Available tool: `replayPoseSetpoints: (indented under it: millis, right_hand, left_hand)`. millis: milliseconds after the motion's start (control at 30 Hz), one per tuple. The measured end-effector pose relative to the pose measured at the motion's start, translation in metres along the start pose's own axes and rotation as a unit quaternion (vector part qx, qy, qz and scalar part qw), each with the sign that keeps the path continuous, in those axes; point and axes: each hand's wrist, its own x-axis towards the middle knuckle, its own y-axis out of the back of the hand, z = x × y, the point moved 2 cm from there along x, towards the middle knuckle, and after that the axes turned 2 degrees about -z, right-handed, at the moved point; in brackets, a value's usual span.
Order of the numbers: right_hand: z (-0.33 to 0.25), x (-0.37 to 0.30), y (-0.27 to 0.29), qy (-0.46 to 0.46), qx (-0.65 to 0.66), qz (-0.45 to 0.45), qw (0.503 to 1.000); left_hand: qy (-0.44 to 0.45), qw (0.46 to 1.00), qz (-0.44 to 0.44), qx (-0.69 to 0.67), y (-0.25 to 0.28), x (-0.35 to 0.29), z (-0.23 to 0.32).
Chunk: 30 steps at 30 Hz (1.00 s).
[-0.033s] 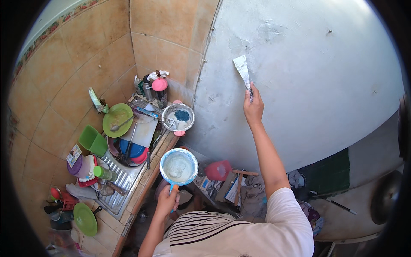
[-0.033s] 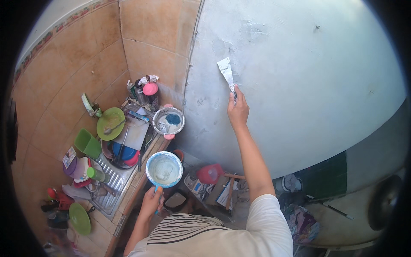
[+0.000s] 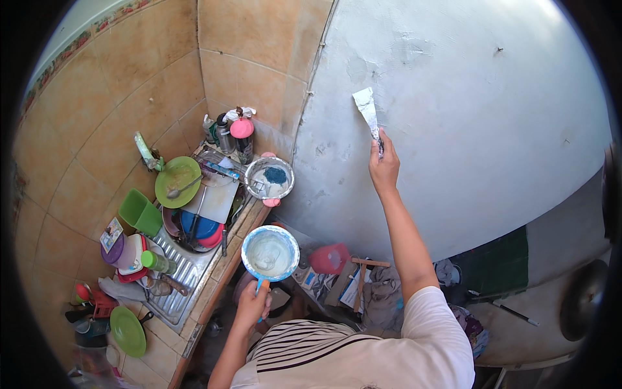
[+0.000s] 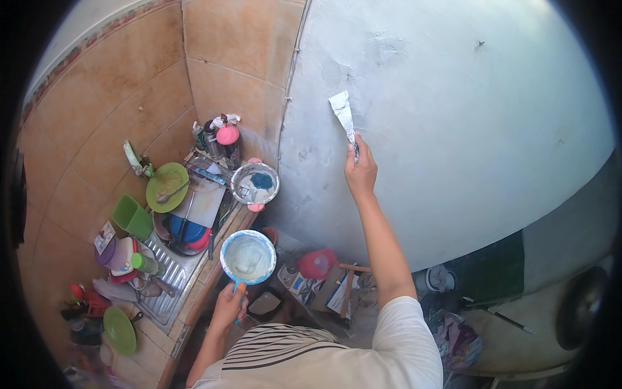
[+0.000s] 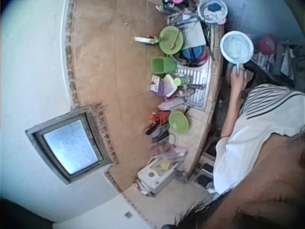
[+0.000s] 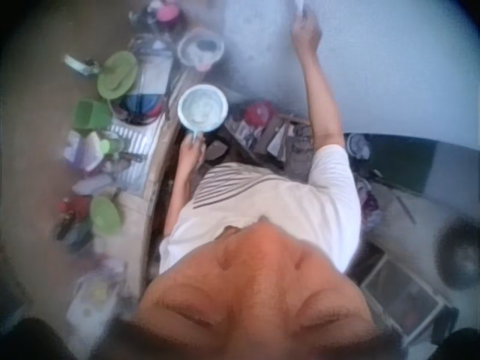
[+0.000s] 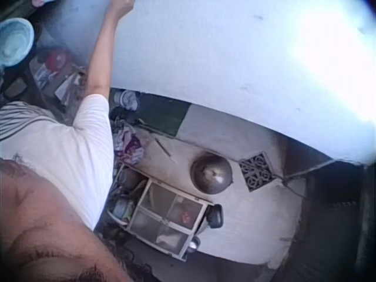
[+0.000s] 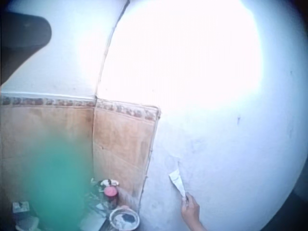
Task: The person mixes white patching compound in a scoop and applies it to a wall using a putty knife to fill holes.
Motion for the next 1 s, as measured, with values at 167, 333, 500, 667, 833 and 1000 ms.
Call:
replayPoseSetpoints:
  millis: [167,333,500,667,833,1000]
  right_hand:
    - [-0.016,0.020,0.018,0.014,0.051,0.018,0.998]
    - [-0.018,0.039,0.038,0.009,0.048,0.073,0.996]
    - [-0.002,0.050,0.049,0.029,0.013,0.084,0.996]
    - [-0.022,0.072,0.039,0.066,0.000,0.089,0.994]
    - [-0.011,0.084,0.029,0.014,-0.048,0.059,0.997]
    - [0.007,0.053,0.033,-0.004,-0.113,0.055,0.992]
  left_hand:
    - [-0.005,1.000,-0.001,0.013,0.004,0.004,-0.005]
    - [-0.017,1.000,-0.009,0.012,0.002,0.002,-0.003]
    - [-0.004,1.000,-0.005,0.010,-0.002,0.003,-0.005]
    - [0.000,1.000,-0.017,0.017,-0.002,0.006,-0.005]
    - [0.007,0.999,-0.025,0.027,-0.009,0.009,-0.001]
    - [0.017,0.999,-0.023,0.030,-0.009,0.008,-0.003]
